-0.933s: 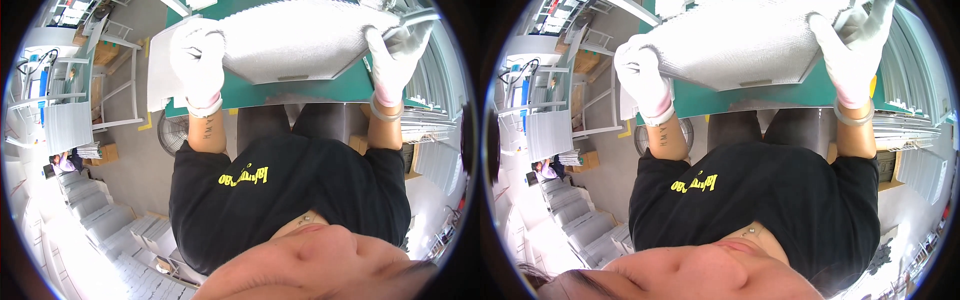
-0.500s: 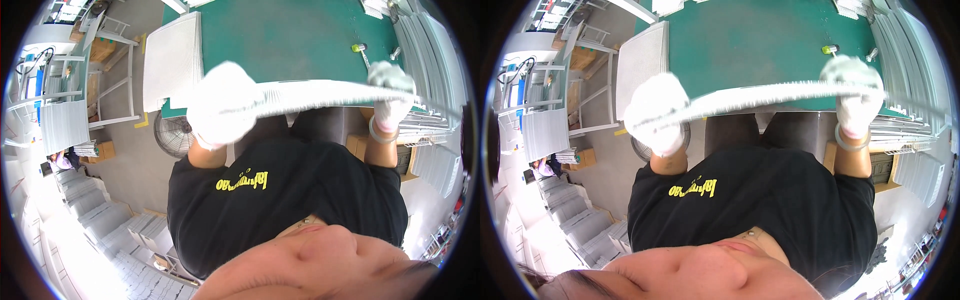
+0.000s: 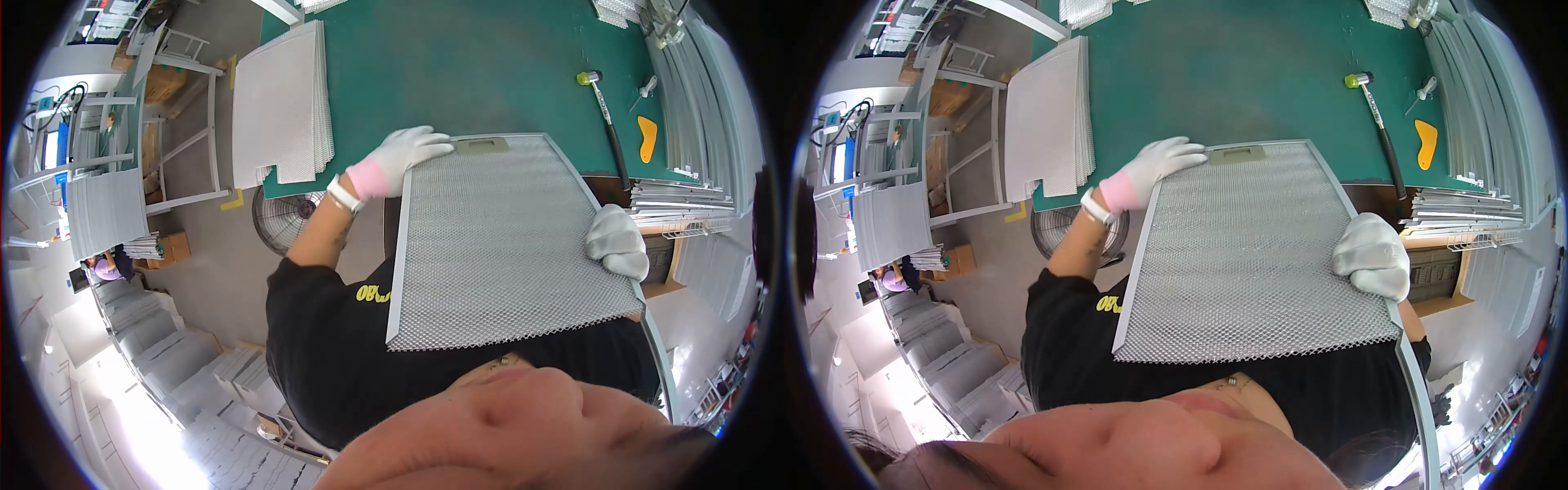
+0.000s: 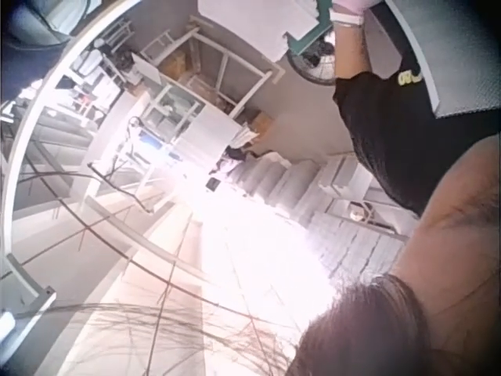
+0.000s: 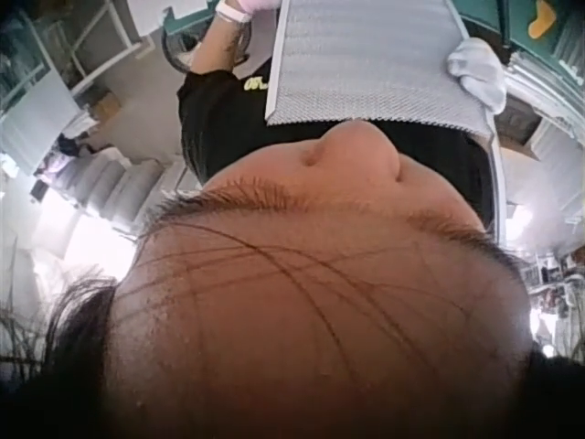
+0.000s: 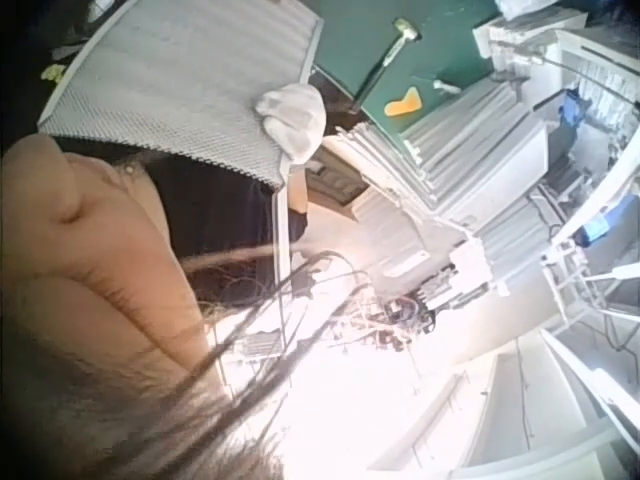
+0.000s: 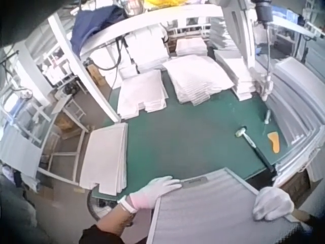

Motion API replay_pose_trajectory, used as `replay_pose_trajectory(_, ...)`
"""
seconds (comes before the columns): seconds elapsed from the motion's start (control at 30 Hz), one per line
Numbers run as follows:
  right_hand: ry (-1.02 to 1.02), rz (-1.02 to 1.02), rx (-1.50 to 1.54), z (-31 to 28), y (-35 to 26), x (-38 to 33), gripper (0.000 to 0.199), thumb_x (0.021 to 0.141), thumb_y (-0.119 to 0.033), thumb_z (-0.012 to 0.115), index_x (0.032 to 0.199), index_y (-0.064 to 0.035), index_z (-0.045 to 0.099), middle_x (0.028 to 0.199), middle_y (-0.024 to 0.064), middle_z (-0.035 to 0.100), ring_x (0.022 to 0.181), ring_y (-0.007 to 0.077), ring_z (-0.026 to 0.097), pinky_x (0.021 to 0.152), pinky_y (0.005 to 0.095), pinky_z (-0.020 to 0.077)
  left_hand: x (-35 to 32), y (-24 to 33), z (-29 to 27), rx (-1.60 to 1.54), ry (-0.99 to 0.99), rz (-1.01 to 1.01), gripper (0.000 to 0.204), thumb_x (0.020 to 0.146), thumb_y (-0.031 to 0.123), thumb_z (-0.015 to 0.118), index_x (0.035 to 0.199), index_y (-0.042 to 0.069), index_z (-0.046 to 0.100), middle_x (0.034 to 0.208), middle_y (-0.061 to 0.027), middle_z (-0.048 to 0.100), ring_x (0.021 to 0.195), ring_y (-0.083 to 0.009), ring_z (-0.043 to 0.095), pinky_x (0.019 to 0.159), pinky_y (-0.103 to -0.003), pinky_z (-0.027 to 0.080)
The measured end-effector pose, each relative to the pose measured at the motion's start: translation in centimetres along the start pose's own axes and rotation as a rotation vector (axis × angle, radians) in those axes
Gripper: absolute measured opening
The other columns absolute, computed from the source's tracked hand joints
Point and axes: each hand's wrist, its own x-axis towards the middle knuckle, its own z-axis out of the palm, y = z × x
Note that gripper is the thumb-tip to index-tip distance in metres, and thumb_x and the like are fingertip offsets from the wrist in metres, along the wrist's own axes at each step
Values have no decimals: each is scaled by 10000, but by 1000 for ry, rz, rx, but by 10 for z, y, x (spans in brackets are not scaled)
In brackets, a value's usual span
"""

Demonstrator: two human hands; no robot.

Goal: Assembling metal mesh air filters into aluminum frames using metal clips and a power drill.

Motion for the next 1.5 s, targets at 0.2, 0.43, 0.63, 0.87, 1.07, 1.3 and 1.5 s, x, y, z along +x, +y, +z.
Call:
replay_pose_trajectory(0.2, 77, 31, -88, 6, -6, 3, 224, 917, -183, 550, 1014, 18, 529, 954, 224, 628, 821, 332, 627, 654, 473, 483, 10, -11, 5, -56, -88, 29, 416, 833, 211, 687, 1228, 125, 587, 1315, -63, 579, 1281, -332, 480, 1094, -487, 344)
replay_pose_trajectory(0.43, 157, 57, -180, 11, -8, 4, 204, 923, -209, 565, 897, -8, 538, 874, 173, 636, 755, 287, 631, 596, 424, 481, -1, -14, 10, 209, -99, -229, 352, 806, 92, 646, 1155, 99, 604, 1072, -108, 616, 1105, -328, 550, 1106, -482, 314)
replay_pose_trajectory(0.63, 273, 59, -168, 10, 4, 32, 226, 916, -226, 597, 834, -21, 552, 834, 150, 641, 723, 268, 635, 568, 396, 489, -17, 62, -34, -228, 224, -78, 294, 781, 108, 690, 1062, 35, 647, 989, -128, 633, 1050, -323, 588, 1017, -482, 414)
replay_pose_trajectory(0.87, 419, 206, -417, -21, 38, 62, 289, 987, -284, 587, 995, 5, 582, 861, 155, 628, 762, 249, 600, 693, 351, 487, 22, 84, -82, -510, 855, 536, 188, 717, 7, 739, 889, -7, 666, 813, -130, 682, 764, -287, 669, 723, -410, 557)
replay_pose_trajectory(1.07, 411, 201, -324, -38, 30, 96, 307, 968, -243, 623, 1103, 32, 603, 1007, 195, 650, 941, 269, 612, 874, 379, 469, 34, 76, -103, -499, 1090, 272, 143, 758, -31, 645, 889, -55, 697, 853, -107, 689, 776, -169, 645, 701, -259, 505)
replay_pose_trajectory(1.3, 924, 285, -437, -36, 67, 91, 153, 907, -99, 670, 987, 29, 690, 843, -4, 659, 751, 40, 525, 687, 190, 434, 56, 78, -92, -187, 1124, 157, 166, 779, -1, 717, 938, -20, 674, 870, -84, 680, 761, -148, 634, 715, -265, 512)
replay_pose_trajectory(1.5, 865, 403, -665, -50, 78, 78, 153, 942, -140, 647, 977, 8, 672, 821, -14, 620, 750, 54, 499, 689, 208, 417, 45, 17, 20, -205, 1097, -201, 891, 707, 124, 859, 1352, -93, 284, 1312, -224, 472, 1203, -259, 504, 1017, -362, 416)
